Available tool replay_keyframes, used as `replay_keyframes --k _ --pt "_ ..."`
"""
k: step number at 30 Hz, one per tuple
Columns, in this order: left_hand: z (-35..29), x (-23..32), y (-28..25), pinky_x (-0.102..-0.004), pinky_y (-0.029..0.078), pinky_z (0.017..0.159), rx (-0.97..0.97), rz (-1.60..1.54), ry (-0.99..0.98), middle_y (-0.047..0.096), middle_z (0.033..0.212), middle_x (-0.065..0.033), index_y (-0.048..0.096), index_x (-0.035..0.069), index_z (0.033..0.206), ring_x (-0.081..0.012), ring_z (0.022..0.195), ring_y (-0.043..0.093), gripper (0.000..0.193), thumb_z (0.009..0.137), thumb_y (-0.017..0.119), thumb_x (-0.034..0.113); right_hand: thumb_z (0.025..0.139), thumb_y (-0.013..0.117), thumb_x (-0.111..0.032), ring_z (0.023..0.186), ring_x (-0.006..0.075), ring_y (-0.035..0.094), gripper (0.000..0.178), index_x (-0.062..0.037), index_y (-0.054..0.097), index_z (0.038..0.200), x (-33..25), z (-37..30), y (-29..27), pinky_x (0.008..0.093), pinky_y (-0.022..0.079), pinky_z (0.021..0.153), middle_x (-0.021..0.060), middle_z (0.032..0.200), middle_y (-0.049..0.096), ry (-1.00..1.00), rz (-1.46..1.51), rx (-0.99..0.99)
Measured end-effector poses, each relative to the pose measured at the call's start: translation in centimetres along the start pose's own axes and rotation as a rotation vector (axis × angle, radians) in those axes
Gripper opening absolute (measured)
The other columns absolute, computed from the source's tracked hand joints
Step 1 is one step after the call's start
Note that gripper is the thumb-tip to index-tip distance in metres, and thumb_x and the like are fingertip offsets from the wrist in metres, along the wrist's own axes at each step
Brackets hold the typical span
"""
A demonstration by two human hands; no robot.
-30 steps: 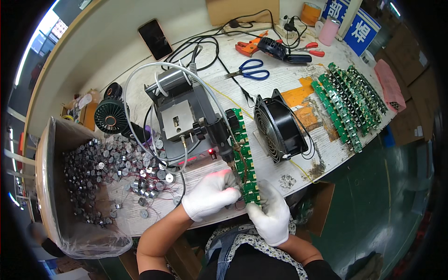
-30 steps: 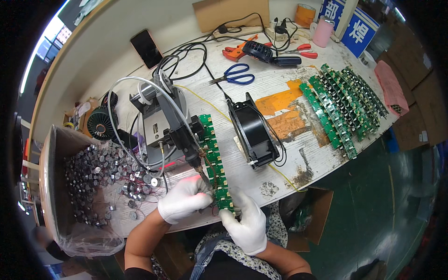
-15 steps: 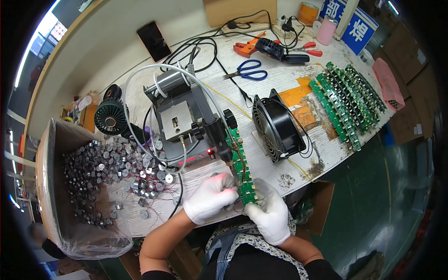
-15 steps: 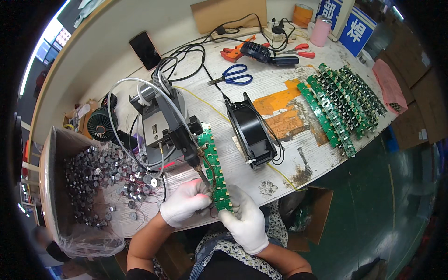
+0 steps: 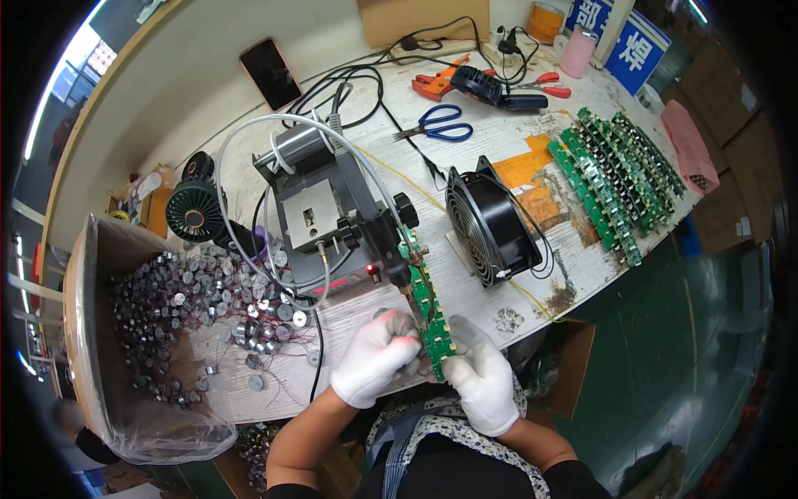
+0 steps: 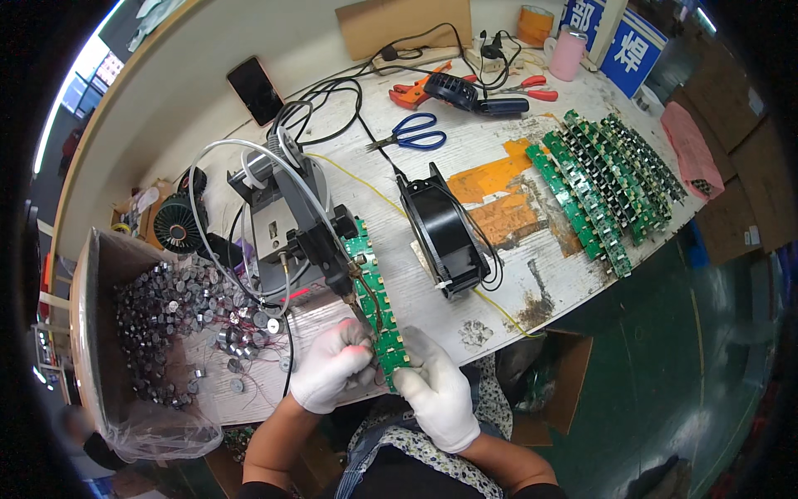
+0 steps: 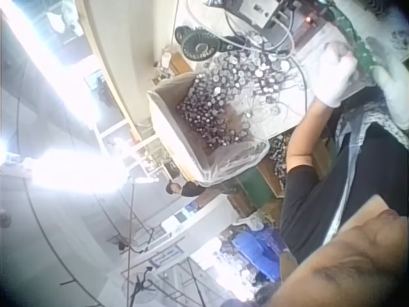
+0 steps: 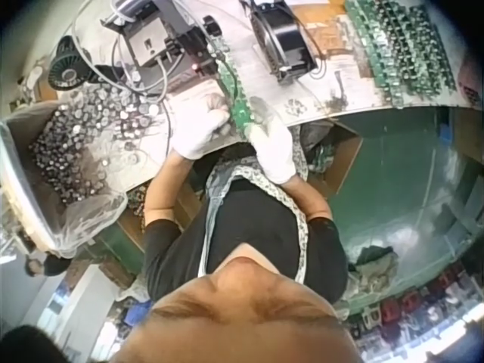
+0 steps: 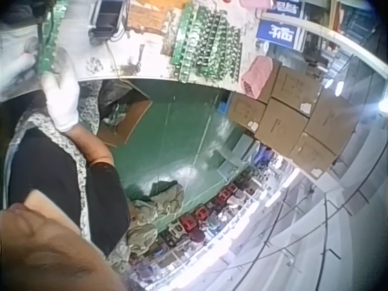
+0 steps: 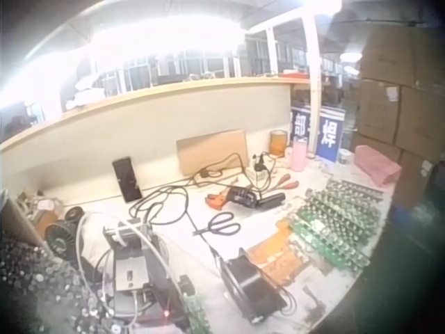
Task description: The person solders electronic components and wires onto printed circuit boards using a soldering iron and soldering wire.
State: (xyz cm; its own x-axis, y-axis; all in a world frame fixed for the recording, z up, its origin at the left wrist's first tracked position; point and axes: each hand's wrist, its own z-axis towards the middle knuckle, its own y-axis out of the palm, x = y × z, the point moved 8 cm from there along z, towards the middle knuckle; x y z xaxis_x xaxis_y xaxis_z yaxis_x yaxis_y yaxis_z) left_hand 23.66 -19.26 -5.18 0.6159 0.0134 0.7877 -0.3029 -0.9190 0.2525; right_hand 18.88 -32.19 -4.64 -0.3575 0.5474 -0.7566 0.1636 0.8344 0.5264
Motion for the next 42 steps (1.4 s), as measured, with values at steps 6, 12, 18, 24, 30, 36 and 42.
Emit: replay_keyframes --k 6,12,18,24,30,36,42 --pt "-0.1 0.0 0.0 -0.0227 0.039 0.051 0.035 -0.060 0.030 0.055 0.073 -0.0029 0.051 0.002 0.087 -0.0087 0.057 0.050 0.009 0.087 0.057 0.008 0.088 0.054 0.005 0.112 0.0185 0.056 0.065 0.0099 0.023 0.145 -0.3 -0.2 0.0 0.0310 0.045 0.096 0.0153 0.129 0.053 -0.066 -0.073 -0.081" --pt "-0.2 -0.1 -0.1 -0.0237 0.044 0.059 0.009 0.117 0.068 0.059 0.079 -0.0038 0.055 -0.002 0.093 -0.0086 0.066 0.055 0.014 0.087 0.059 0.010 0.085 0.055 0.009 0.113 0.0194 0.056 0.071 0.0096 0.020 0.146 -0.3 0.0 0.0 0.0309 0.044 0.097 0.0164 0.129 0.053 -0.091 -0.054 -0.085" --pt "-0.4 0.1 0.0 -0.0241 0.046 0.066 0.001 0.411 0.115 0.061 0.081 -0.0028 0.058 -0.005 0.098 -0.0074 0.075 0.056 0.020 0.087 0.060 0.012 0.085 0.055 0.009 0.113 0.0195 0.056 0.071 0.0083 0.019 0.147 0.2 0.3 -0.1 0.0304 0.046 0.096 0.0169 0.128 0.053 -0.130 -0.096 -0.106" --pt "-0.4 -0.6 0.1 -0.0241 0.044 0.062 0.001 0.131 0.043 0.059 0.078 -0.0019 0.058 -0.003 0.095 -0.0076 0.070 0.053 0.016 0.088 0.059 0.012 0.085 0.053 0.009 0.108 0.0182 0.059 0.068 0.0071 0.023 0.146 -0.7 0.4 0.7 0.0292 0.047 0.093 0.0160 0.123 0.057 -0.162 -0.079 -0.089" --pt "-0.6 -1.3 0.2 -0.0277 0.047 0.064 0.034 0.230 0.108 0.061 0.080 -0.0051 0.058 -0.003 0.094 -0.0126 0.073 0.057 0.015 0.090 0.058 0.012 0.087 0.051 0.009 0.104 0.0164 0.060 0.064 0.0064 0.025 0.145 -0.3 0.7 0.2 0.0272 0.048 0.089 0.0133 0.121 0.057 -0.126 -0.120 -0.037" --pt "-5.2 3.8 -0.4 -0.0367 0.052 0.075 0.280 0.792 0.783 0.065 0.097 -0.0155 0.062 0.001 0.100 -0.0339 0.085 0.064 0.019 0.081 0.065 0.004 0.087 0.050 0.010 0.093 0.0111 0.057 0.062 0.0071 0.026 0.144 0.0 0.1 -1.0 0.0246 0.048 0.079 0.0110 0.117 0.057 -0.104 -0.206 0.063" --pt "-11.2 4.0 -8.3 -0.0363 0.051 0.063 1.034 1.088 0.540 0.063 0.080 -0.0093 0.065 0.008 0.087 -0.0281 0.069 0.062 0.012 0.076 0.071 0.008 0.084 0.055 0.008 0.089 0.0110 0.058 0.045 0.0054 0.048 0.129 0.3 -0.3 -1.5 0.0244 0.048 0.076 0.0092 0.110 0.060 -0.115 -0.361 0.095"
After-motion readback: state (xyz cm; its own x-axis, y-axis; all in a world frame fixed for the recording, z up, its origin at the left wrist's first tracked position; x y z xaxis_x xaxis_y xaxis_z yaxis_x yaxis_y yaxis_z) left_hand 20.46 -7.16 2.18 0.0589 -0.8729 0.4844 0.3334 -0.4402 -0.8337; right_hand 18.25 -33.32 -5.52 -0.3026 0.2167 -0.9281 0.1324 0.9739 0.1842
